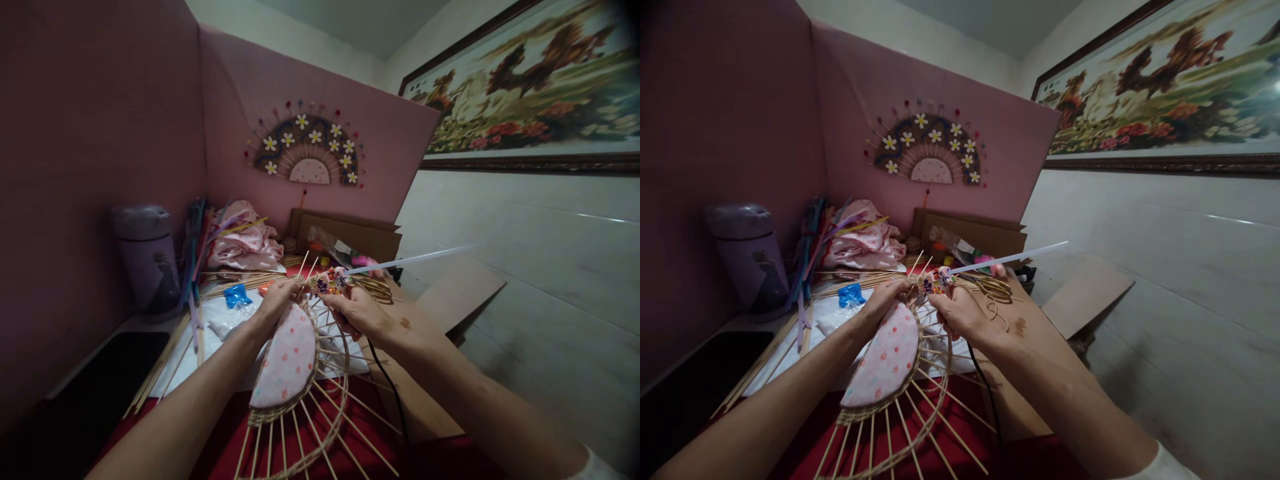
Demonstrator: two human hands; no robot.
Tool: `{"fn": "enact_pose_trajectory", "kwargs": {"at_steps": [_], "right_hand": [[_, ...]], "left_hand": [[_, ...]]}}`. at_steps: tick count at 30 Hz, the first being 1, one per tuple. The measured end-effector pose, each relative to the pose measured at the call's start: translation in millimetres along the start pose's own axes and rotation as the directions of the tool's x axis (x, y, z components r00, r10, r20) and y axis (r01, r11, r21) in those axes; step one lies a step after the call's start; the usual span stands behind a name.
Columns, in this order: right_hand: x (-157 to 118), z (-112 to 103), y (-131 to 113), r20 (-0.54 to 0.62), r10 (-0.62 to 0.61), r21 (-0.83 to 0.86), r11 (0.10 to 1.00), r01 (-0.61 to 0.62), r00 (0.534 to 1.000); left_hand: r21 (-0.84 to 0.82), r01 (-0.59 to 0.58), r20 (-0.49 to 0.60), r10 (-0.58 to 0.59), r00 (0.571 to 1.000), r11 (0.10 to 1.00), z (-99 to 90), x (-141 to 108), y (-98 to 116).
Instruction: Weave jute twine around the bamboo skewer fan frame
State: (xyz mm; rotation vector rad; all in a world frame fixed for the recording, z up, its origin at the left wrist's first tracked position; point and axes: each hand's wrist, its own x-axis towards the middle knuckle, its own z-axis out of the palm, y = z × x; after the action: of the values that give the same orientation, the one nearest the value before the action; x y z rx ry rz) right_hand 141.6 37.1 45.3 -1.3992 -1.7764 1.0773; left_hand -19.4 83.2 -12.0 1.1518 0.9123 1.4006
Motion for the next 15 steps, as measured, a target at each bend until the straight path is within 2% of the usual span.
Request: {"fn": "enact_pose_trajectory", "kwargs": {"at_steps": [8,15], "right_hand": [[-3,7,2,-0.004,0.002,0.113,0.994,-0.001,1.0],[5,10,18,-0.085,-0.024,0.021,0.999,0.025,0.996]], "left_hand": [[0.019,-0.016,-0.038,0.017,0.999,1.0,1.2,1,3],[0.017,-0.022,-0.036,0.022,0.999,1.0,1.8,-1,3]]}}
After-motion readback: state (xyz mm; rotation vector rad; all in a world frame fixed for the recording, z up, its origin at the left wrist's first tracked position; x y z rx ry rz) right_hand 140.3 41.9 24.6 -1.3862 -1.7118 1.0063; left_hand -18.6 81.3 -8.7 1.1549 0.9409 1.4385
